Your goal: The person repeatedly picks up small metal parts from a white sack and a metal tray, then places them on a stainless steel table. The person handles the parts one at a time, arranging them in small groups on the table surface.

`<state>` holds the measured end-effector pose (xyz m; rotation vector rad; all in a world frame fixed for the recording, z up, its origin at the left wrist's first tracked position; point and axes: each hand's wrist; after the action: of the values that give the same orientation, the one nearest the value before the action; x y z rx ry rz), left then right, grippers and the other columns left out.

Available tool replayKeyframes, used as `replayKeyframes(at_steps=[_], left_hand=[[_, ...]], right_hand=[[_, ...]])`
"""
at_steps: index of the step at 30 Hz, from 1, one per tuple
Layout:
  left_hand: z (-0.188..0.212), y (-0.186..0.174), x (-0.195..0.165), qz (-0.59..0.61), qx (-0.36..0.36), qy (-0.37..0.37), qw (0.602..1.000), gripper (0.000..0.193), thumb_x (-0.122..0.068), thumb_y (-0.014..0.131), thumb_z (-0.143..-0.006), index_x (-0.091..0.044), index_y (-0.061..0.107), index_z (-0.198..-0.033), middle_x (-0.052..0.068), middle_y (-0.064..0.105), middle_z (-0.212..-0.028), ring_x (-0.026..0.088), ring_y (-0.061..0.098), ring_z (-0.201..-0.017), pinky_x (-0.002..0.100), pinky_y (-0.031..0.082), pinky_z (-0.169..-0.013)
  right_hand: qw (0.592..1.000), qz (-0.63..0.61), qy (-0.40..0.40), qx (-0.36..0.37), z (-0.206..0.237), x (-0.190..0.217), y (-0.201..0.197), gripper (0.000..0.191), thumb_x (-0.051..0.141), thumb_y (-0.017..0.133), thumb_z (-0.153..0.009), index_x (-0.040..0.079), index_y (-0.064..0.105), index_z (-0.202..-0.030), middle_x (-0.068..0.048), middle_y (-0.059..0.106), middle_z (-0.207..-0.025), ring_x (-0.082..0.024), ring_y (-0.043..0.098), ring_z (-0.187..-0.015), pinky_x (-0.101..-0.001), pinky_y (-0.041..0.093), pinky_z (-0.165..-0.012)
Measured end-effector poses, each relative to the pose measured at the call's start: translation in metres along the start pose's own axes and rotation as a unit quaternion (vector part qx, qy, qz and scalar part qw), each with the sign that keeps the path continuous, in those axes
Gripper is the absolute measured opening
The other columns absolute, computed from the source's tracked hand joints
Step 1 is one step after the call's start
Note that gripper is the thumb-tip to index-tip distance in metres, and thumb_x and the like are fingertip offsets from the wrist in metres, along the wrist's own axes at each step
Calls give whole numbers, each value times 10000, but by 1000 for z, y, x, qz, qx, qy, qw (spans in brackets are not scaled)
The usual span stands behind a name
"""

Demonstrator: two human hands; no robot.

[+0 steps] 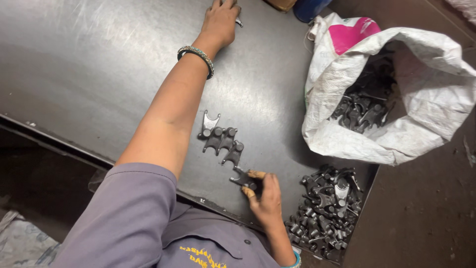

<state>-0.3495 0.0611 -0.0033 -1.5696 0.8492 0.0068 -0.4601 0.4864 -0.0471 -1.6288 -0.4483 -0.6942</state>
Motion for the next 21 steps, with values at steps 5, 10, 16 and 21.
replayKeyframes(at_steps=[5,10,16,21], left_hand=[[24,-11,-3,-49,61,-14,997,344,17,692,-832,-8,697,-1175,135,518,-1436,433,450,-1305,470,476,-1050],[107,-16,-5,-12,63,20,998,545,62,719,-754,-42,667,-1286,101,537,-1409,410,462,-1237,437,485,-1041],[199,-21,-9,18,54,8,998,650,124,624,-698,-72,662,-1316,79,557,-1404,386,480,-1170,434,511,-1011],[229,-28,-17,16,119,-36,992,682,63,659,-698,-133,641,-1351,52,576,-1354,395,473,-1178,424,521,-998]], right_hand=[[978,-134,146,-64,-3,-2,3,570,142,928,-687,24,576,-1119,-90,715,-1028,-178,693,-911,-317,562,-824],[933,-319,144,-84,3,-17,3,659,50,952,-655,40,529,-1160,-58,633,-1046,-131,615,-916,-285,548,-798],[898,-416,112,-93,21,-25,-1,711,-19,942,-651,50,493,-1197,-46,593,-1114,-131,602,-987,-280,555,-839],[902,-405,101,-114,29,-18,0,726,-8,937,-655,58,474,-1210,-54,606,-1133,-138,613,-993,-283,551,-848]])
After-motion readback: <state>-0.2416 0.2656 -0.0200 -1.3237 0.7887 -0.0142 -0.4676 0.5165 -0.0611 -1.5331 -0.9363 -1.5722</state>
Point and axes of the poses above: each hand's wrist, its own z-axis away from the middle knuckle, its own y-axis out of the palm, x = y × z
